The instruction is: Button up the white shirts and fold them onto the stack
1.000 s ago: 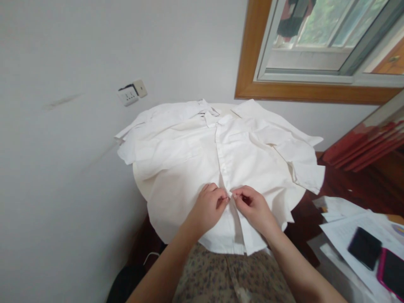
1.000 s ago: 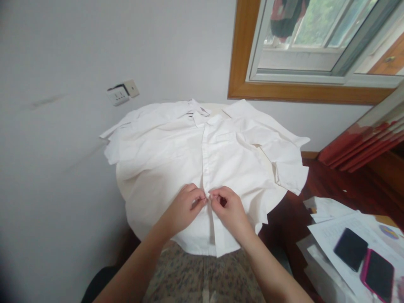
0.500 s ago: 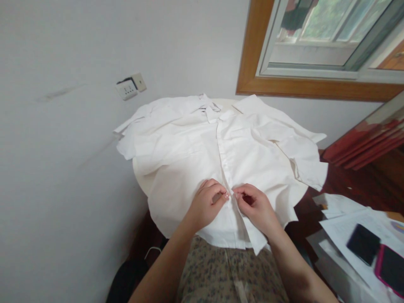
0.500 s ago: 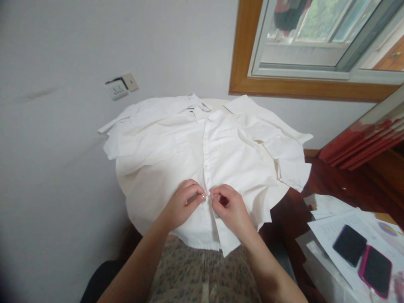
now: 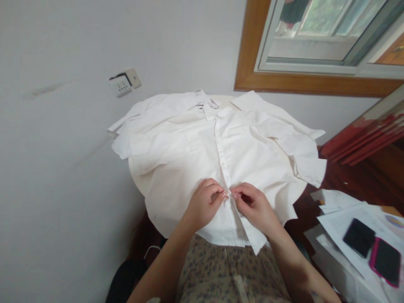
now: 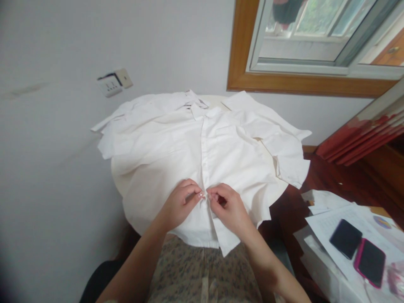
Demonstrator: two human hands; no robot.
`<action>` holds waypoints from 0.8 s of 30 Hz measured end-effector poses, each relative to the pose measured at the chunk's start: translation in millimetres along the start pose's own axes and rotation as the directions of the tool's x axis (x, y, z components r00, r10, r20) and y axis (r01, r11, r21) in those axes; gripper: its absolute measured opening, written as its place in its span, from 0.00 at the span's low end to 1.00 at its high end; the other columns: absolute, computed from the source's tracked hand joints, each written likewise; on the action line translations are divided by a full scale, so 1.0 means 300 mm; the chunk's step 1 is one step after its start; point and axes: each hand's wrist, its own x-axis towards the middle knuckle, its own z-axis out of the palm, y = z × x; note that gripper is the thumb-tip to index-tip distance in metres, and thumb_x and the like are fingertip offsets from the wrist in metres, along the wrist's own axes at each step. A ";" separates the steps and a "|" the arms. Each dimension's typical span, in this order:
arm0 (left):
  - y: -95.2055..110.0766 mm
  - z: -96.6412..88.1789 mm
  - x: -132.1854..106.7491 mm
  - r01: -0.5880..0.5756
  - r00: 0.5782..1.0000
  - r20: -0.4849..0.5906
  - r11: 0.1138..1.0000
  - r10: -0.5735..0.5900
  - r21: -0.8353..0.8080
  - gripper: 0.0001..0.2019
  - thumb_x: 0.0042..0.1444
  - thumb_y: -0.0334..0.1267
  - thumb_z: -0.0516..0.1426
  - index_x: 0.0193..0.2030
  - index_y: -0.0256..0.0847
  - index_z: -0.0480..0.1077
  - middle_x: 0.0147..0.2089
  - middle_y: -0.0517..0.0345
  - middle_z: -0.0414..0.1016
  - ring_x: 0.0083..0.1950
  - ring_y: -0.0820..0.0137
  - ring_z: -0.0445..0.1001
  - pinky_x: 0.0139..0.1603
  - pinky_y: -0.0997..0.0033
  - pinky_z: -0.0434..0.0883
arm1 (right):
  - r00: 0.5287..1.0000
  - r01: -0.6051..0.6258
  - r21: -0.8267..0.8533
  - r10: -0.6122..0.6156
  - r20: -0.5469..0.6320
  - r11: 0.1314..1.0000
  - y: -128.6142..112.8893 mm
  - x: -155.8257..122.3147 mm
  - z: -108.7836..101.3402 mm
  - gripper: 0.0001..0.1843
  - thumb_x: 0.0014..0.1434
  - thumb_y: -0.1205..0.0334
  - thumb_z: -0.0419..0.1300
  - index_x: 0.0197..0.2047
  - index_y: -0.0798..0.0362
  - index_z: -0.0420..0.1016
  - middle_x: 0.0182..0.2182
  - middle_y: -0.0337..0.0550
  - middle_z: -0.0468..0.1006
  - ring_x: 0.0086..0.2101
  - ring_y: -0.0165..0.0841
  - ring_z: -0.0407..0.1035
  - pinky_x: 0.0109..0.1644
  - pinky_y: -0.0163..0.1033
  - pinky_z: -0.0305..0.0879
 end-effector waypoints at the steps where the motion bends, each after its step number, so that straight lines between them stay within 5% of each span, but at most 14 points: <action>1: -0.002 0.000 0.000 -0.003 1.000 0.003 1.000 0.003 -0.001 0.09 0.61 0.38 0.54 0.31 0.42 0.72 0.36 0.55 0.73 0.42 0.66 0.70 0.48 0.64 0.66 | 1.000 -0.012 0.021 0.012 0.012 1.000 0.003 0.001 -0.002 0.10 0.62 0.59 0.56 0.41 0.50 0.78 0.32 0.42 0.74 0.31 0.30 0.67 0.32 0.34 0.64; 12: 0.003 -0.003 -0.005 -0.026 0.999 0.021 1.000 0.026 0.005 0.09 0.62 0.35 0.52 0.33 0.41 0.72 0.36 0.55 0.72 0.42 0.66 0.69 0.49 0.63 0.65 | 0.942 -0.319 0.319 0.261 0.210 0.893 0.022 0.038 -0.006 0.12 0.55 0.54 0.64 0.39 0.53 0.74 0.26 0.34 0.68 0.25 0.26 0.64 0.28 0.32 0.64; 24: 0.001 0.001 -0.011 -0.044 0.999 0.003 0.996 0.044 0.080 0.12 0.64 0.36 0.50 0.31 0.40 0.70 0.36 0.54 0.71 0.42 0.66 0.68 0.49 0.63 0.65 | 0.995 -0.101 -0.201 0.101 -0.008 0.974 -0.019 0.033 0.036 0.01 0.56 0.66 0.59 0.34 0.52 0.70 0.29 0.37 0.72 0.29 0.29 0.67 0.35 0.35 0.62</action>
